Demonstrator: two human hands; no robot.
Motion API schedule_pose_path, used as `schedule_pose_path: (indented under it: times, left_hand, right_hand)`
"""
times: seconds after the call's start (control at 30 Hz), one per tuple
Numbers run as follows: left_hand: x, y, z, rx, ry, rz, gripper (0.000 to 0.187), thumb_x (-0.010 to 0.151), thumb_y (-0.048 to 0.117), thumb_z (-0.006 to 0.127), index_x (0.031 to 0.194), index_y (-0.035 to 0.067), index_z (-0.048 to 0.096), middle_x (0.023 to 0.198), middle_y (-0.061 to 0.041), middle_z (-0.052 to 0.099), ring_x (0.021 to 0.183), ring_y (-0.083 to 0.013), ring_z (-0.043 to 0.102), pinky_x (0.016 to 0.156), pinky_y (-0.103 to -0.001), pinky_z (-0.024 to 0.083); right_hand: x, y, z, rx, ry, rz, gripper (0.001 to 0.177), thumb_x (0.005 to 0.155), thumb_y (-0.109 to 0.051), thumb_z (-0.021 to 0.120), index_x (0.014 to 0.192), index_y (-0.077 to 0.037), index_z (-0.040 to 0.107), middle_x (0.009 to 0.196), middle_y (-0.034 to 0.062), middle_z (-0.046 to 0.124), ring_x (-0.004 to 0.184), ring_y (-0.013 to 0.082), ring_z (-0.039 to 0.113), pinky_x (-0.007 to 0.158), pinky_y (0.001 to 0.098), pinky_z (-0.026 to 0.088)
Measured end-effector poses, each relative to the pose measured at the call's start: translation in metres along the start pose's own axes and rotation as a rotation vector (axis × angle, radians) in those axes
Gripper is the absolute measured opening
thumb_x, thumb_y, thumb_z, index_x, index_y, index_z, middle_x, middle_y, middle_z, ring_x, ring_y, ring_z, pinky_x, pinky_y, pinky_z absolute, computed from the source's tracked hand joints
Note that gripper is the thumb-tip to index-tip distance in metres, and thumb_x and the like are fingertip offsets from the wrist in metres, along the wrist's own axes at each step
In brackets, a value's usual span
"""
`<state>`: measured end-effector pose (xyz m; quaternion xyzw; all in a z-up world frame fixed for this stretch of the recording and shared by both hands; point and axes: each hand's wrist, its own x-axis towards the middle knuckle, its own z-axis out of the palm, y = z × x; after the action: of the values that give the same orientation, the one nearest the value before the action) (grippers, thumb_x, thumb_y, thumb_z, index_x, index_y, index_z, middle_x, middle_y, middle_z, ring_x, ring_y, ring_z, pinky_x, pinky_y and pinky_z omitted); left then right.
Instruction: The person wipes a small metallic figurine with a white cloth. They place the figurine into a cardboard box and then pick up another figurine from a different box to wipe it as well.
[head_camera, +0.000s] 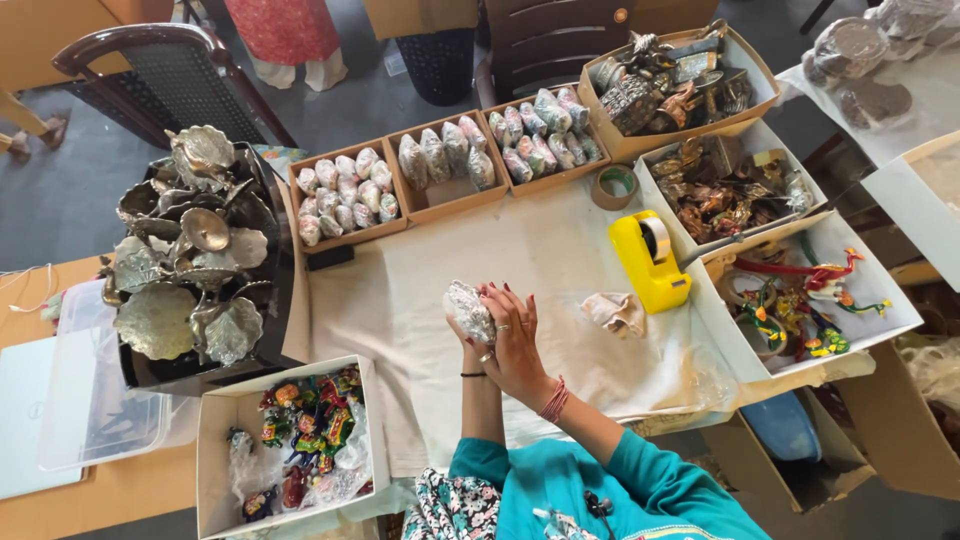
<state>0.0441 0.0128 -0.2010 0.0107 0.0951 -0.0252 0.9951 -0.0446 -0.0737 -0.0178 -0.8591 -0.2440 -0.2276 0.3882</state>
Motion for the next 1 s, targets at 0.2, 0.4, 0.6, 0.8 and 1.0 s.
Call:
schedule_pose_path:
  times: [0.2, 0.4, 0.6, 0.8, 1.0]
  left_hand:
    - [0.002, 0.004, -0.024, 0.020, -0.046, -0.007, 0.048, 0.105, 0.046, 0.042, 0.108, 0.003, 0.063, 0.105, -0.012, 0.070, 0.101, -0.0283, 0.066, 0.096, -0.043, 0.053]
    - [0.002, 0.008, -0.001, 0.021, -0.172, -0.004, 0.043, 0.107, 0.041, 0.039, 0.101, 0.004, 0.062, 0.099, -0.011, 0.069, 0.096, -0.0263, 0.067, 0.092, -0.039, 0.056]
    - [-0.029, 0.006, 0.105, 0.290, 0.071, 0.155, 0.068, 0.102, 0.066, 0.035, 0.122, 0.005, 0.060, 0.114, -0.012, 0.069, 0.105, -0.0281, 0.064, 0.093, -0.042, 0.053]
    - [-0.030, -0.016, 0.103, 0.378, 0.118, 0.221, 0.068, 0.102, 0.064, 0.034, 0.137, 0.009, 0.054, 0.125, -0.008, 0.067, 0.114, -0.0241, 0.064, 0.099, -0.039, 0.053]
    - [-0.026, -0.018, 0.092, 0.329, 0.136, 0.158, 0.058, 0.106, 0.063, 0.036, 0.120, 0.011, 0.059, 0.106, -0.004, 0.067, 0.091, -0.0198, 0.065, 0.078, -0.035, 0.056]
  right_hand:
    - [0.000, 0.000, -0.006, 0.104, 0.005, 0.006, 0.061, 0.097, -0.021, 0.064, 0.149, -0.004, 0.037, 0.158, 0.0177, 0.043, 0.151, 0.0379, 0.033, 0.127, 0.0559, 0.011]
    - [0.001, -0.004, -0.007, 0.133, 0.026, -0.029, 0.056, 0.099, -0.020, 0.062, 0.148, -0.006, 0.037, 0.157, 0.0180, 0.045, 0.150, 0.0357, 0.038, 0.128, 0.0545, 0.012]
    - [0.019, 0.031, 0.016, 0.158, 0.142, 0.112, 0.055, 0.103, -0.025, 0.061, 0.148, -0.001, 0.041, 0.152, 0.0193, 0.052, 0.146, 0.0326, 0.046, 0.130, 0.0571, 0.002]
    - [0.034, 0.022, 0.005, 0.078, 0.075, 0.149, 0.061, 0.096, -0.034, 0.069, 0.142, 0.000, 0.047, 0.143, 0.0185, 0.059, 0.146, 0.0344, 0.046, 0.125, 0.0580, 0.001]
    - [0.024, 0.033, -0.004, 0.153, -0.004, 0.139, 0.062, 0.100, -0.028, 0.066, 0.153, -0.003, 0.045, 0.141, 0.0146, 0.064, 0.132, 0.0280, 0.061, 0.131, 0.0568, 0.008]
